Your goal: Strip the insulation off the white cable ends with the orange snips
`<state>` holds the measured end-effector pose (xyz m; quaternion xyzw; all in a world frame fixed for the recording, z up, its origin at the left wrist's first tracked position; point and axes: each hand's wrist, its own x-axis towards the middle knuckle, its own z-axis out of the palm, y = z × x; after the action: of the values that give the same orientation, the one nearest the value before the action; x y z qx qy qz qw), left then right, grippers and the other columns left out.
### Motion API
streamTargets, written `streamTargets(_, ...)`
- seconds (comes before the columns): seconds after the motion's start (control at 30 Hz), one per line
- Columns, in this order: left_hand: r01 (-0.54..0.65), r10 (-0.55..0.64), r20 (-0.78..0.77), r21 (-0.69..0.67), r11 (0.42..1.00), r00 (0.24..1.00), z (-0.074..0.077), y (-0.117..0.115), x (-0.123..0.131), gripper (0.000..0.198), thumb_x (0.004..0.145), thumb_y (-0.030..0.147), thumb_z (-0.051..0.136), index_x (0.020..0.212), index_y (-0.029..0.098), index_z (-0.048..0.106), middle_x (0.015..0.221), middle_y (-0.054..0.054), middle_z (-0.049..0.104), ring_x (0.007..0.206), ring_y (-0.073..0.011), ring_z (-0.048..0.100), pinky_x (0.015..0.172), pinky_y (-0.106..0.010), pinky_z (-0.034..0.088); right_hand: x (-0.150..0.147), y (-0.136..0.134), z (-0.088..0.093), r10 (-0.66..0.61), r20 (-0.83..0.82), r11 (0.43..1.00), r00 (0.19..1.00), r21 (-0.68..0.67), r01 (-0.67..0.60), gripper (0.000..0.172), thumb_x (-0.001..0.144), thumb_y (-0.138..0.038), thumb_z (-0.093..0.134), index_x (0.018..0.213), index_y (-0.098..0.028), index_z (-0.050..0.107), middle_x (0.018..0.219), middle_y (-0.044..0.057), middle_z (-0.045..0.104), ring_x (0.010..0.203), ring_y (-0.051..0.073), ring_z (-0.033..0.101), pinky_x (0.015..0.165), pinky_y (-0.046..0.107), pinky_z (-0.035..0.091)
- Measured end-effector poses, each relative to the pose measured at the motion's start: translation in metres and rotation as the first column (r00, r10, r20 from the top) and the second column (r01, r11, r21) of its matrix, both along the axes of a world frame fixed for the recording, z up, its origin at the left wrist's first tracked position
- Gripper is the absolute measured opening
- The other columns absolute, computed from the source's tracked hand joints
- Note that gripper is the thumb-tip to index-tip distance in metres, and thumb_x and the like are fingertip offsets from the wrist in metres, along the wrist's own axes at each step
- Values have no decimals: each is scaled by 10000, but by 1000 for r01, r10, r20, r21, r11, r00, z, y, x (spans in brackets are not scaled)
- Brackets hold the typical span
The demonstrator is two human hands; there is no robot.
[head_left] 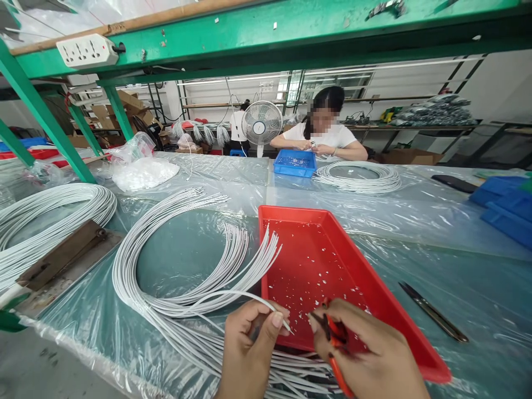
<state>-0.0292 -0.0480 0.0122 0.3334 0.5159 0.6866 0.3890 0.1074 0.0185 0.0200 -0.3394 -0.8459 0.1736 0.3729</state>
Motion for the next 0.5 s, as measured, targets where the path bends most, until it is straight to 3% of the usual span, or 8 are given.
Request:
streamTargets(0.1,41,-40,65,-20,999,997,3,1,-1,215,735,351,646,685,145,682,648,-34,629,574,-137,550,586,-224,438,11,18,-6,-194,126,972,973,161,173,101,730,-243,508,789,-210,583,646,8,595,506,136,543,441,195,410)
streamTargets(0.17,82,-79,92,-32,996,993,4,1,-3,218,736,356,647,700,144,687,626,-24,617,575,-132,555,584,-216,436,15,25,-10,-278,202,953,939,180,244,146,744,-299,516,619,-224,513,504,-34,504,406,116,452,374,194,340)
streamTargets(0.23,121,-116,106,-40,992,988,4,2,-4,211,740,348,648,716,144,692,620,-17,612,577,-123,556,588,-208,430,18,27,-14,-262,208,964,942,109,244,271,770,-310,500,530,-223,407,445,-50,410,380,104,388,363,190,317)
streamTargets(0.37,146,-140,145,-32,989,979,3,4,-4,197,749,328,647,734,138,696,594,-10,608,564,-111,552,595,-204,417,21,25,-17,-160,131,987,978,26,158,98,777,-280,505,724,-206,538,588,-5,560,479,121,515,438,178,418)
streamTargets(0.5,153,-148,208,-8,988,967,4,4,-1,201,733,334,666,718,135,686,571,-10,615,542,-109,557,586,-206,420,21,22,-16,-120,98,993,988,-1,121,200,796,-305,503,629,-202,539,495,-22,522,440,113,498,421,170,407)
